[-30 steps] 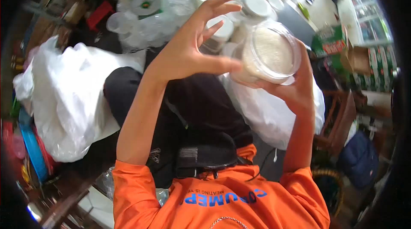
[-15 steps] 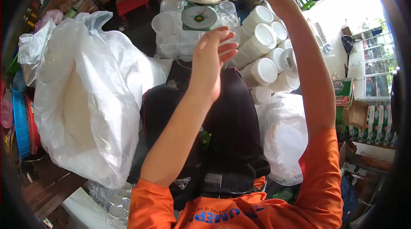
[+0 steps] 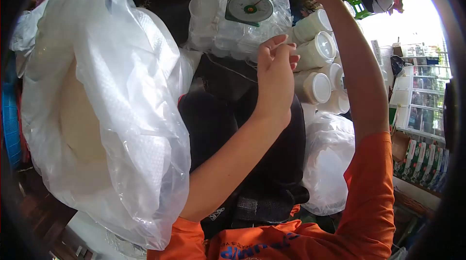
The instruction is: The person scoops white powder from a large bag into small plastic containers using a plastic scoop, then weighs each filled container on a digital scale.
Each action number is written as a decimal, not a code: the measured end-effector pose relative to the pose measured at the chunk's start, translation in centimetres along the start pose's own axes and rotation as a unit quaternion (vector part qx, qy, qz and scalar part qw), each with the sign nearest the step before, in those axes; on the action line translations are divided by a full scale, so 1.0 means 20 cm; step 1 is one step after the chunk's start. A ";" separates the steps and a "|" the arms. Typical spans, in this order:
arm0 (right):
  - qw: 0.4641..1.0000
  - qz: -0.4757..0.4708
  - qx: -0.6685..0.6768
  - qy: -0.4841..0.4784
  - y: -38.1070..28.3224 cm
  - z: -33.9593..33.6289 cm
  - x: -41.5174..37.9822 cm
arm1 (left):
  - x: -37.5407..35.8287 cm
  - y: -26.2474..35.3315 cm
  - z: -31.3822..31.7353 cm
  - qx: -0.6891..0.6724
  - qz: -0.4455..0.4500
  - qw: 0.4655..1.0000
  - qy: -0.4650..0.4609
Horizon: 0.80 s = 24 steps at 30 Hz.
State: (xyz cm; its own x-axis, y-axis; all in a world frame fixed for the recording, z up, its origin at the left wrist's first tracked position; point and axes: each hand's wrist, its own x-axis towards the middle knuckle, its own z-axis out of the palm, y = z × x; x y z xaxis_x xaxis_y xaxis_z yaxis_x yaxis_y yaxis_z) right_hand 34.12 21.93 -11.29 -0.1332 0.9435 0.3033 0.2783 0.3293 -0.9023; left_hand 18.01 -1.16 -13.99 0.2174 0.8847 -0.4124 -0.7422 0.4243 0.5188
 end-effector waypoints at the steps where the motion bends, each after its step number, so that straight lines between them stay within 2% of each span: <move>1: 0.999 0.026 -0.027 0.018 -0.01 0.01 -0.01 | 0.00 -0.01 0.00 -0.008 0.005 1.000 0.021; 2: 0.997 0.051 -0.054 0.037 -0.01 0.03 -0.01 | 0.00 -0.02 0.00 -0.010 0.004 1.000 0.024; 4: 0.997 0.033 -0.056 0.039 0.00 0.04 -0.03 | 0.00 -0.05 -0.01 -0.017 0.020 0.999 0.039; 7: 0.999 0.030 -0.025 0.009 0.00 0.02 -0.04 | 0.01 -0.07 -0.02 -0.005 0.025 0.998 0.053; 9: 0.998 -0.020 -0.008 -0.053 0.01 0.02 -0.03 | 0.02 -0.09 -0.02 0.003 0.019 0.998 0.053; 10: 0.998 -0.017 -0.007 -0.052 0.03 0.02 -0.03 | 0.02 -0.10 -0.02 0.008 0.015 0.999 0.051; 12: 0.995 -0.077 -0.046 -0.050 0.07 0.02 -0.02 | 0.03 -0.11 -0.01 0.010 0.005 0.999 0.052; 13: 0.995 -0.075 -0.045 -0.049 0.07 0.02 -0.03 | 0.03 -0.12 -0.01 0.012 -0.002 0.999 0.052; 15: 0.997 0.032 -0.067 0.002 0.07 0.01 -0.04 | 0.02 -0.11 0.00 0.011 -0.001 0.998 0.055; 16: 0.997 0.035 -0.066 0.003 0.07 0.00 -0.04 | 0.02 -0.11 0.01 0.009 0.002 0.998 0.058; 18: 0.991 -0.065 -0.111 -0.044 0.07 -0.03 -0.03 | 0.02 -0.12 0.01 -0.001 0.005 0.998 0.057; 19: 0.991 -0.064 -0.111 -0.044 0.07 -0.05 -0.04 | 0.02 -0.12 0.01 -0.011 0.009 0.998 0.055; 21: 0.998 0.030 -0.038 -0.029 0.06 -0.08 -0.06 | 0.01 -0.11 0.01 -0.011 0.007 0.998 0.055; 24: 0.998 -0.003 -0.042 -0.048 0.11 -0.12 -0.03 | 0.02 -0.13 0.01 -0.010 0.008 0.999 0.052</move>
State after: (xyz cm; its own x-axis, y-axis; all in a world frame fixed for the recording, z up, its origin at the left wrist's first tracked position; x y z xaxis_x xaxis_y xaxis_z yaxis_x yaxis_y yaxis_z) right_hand 37.13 22.09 -12.69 -0.2243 0.9351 0.2745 0.3555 0.3408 -0.8703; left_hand 20.15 -1.84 -15.24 0.1395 0.8665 -0.4793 -0.7574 0.4052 0.5121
